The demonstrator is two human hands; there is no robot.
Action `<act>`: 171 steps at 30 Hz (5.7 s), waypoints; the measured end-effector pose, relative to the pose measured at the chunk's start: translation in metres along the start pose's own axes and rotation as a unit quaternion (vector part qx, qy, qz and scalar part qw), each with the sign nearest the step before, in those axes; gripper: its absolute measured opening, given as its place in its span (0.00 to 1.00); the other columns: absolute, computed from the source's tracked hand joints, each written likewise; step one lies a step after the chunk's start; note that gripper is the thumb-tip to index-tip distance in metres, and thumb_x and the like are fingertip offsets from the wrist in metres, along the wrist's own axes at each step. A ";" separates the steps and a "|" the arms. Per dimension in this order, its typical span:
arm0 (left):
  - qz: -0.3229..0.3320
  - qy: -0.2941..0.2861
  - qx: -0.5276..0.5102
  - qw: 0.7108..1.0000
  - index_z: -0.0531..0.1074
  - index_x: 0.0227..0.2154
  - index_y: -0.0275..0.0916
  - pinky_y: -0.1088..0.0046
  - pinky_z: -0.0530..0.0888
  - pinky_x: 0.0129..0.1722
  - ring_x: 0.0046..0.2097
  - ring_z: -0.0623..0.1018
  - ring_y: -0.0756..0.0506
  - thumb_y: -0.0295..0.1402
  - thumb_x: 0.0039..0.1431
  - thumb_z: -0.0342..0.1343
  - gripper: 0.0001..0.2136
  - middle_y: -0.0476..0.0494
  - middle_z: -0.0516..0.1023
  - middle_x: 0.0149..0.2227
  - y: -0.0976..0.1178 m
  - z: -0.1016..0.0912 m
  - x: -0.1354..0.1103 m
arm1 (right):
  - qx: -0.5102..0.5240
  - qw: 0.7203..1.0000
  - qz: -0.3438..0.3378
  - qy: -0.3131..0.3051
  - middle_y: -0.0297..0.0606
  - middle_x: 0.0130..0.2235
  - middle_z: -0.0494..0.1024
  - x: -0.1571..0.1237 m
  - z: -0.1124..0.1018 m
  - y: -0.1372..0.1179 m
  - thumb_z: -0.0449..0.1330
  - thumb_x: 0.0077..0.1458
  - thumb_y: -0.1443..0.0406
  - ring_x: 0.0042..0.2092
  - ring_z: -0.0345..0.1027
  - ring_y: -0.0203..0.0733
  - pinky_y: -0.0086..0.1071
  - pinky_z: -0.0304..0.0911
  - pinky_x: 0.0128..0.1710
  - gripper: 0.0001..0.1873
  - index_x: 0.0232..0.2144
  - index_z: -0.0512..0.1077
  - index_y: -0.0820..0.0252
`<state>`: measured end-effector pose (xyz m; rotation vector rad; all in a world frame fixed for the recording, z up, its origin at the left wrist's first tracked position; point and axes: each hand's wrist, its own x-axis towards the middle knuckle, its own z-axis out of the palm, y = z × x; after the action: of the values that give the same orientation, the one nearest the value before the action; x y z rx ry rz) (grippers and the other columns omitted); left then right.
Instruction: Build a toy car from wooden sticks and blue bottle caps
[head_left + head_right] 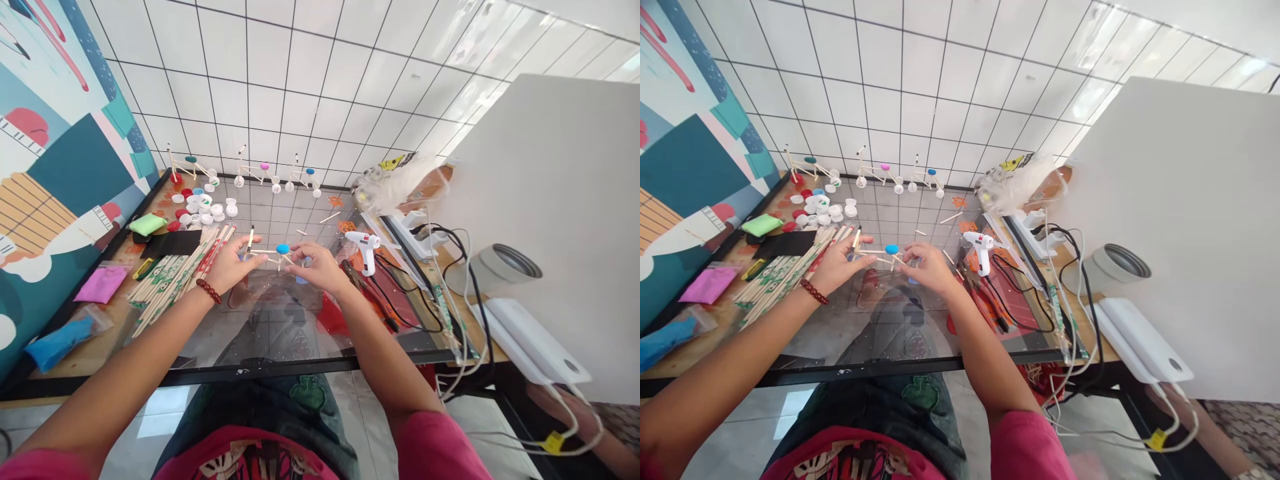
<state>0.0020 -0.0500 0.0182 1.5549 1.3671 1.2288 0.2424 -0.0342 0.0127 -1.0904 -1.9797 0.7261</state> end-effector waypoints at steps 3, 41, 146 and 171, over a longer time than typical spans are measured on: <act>0.009 -0.007 -0.018 1.000 0.81 0.34 0.41 0.59 0.72 0.57 0.51 0.79 0.37 0.42 0.44 0.71 0.15 0.39 0.83 0.45 0.002 0.004 0.003 | 0.018 1.000 0.009 0.009 0.42 0.45 0.84 0.000 0.003 0.002 0.70 0.49 0.59 0.46 0.77 0.45 0.40 0.68 0.51 0.08 0.27 0.77 0.56; 0.027 0.013 -0.023 0.999 0.81 0.25 0.41 0.61 0.75 0.48 0.44 0.82 0.39 0.46 0.47 0.68 0.13 0.40 0.85 0.40 -0.005 0.008 0.009 | -0.028 0.978 -0.182 0.096 0.38 0.45 0.86 0.012 0.011 -0.009 0.62 0.65 0.62 0.47 0.80 0.44 0.40 0.71 0.52 0.10 0.46 0.82 0.47; 0.070 -0.029 -0.010 0.997 0.81 0.32 0.43 0.60 0.77 0.49 0.49 0.80 0.38 0.56 0.54 0.62 0.20 0.38 0.84 0.46 -0.023 -0.011 0.006 | 0.056 0.996 0.057 0.026 0.35 0.34 0.86 0.003 0.018 0.003 0.71 0.51 0.60 0.33 0.75 0.40 0.34 0.70 0.37 0.16 0.44 0.85 0.54; 0.041 -0.081 -0.066 0.994 0.80 0.26 0.41 0.58 0.73 0.51 0.49 0.79 0.37 0.57 0.50 0.65 0.22 0.37 0.84 0.46 -0.021 -0.011 0.017 | 0.128 0.986 0.099 0.028 0.38 0.38 0.87 0.007 0.022 0.002 0.72 0.46 0.60 0.34 0.73 0.40 0.33 0.67 0.38 0.15 0.39 0.86 0.57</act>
<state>-0.0148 -0.0301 0.0051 1.5920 1.1070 1.1893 0.2225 -0.0294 0.0010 -1.1446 -1.6910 1.0140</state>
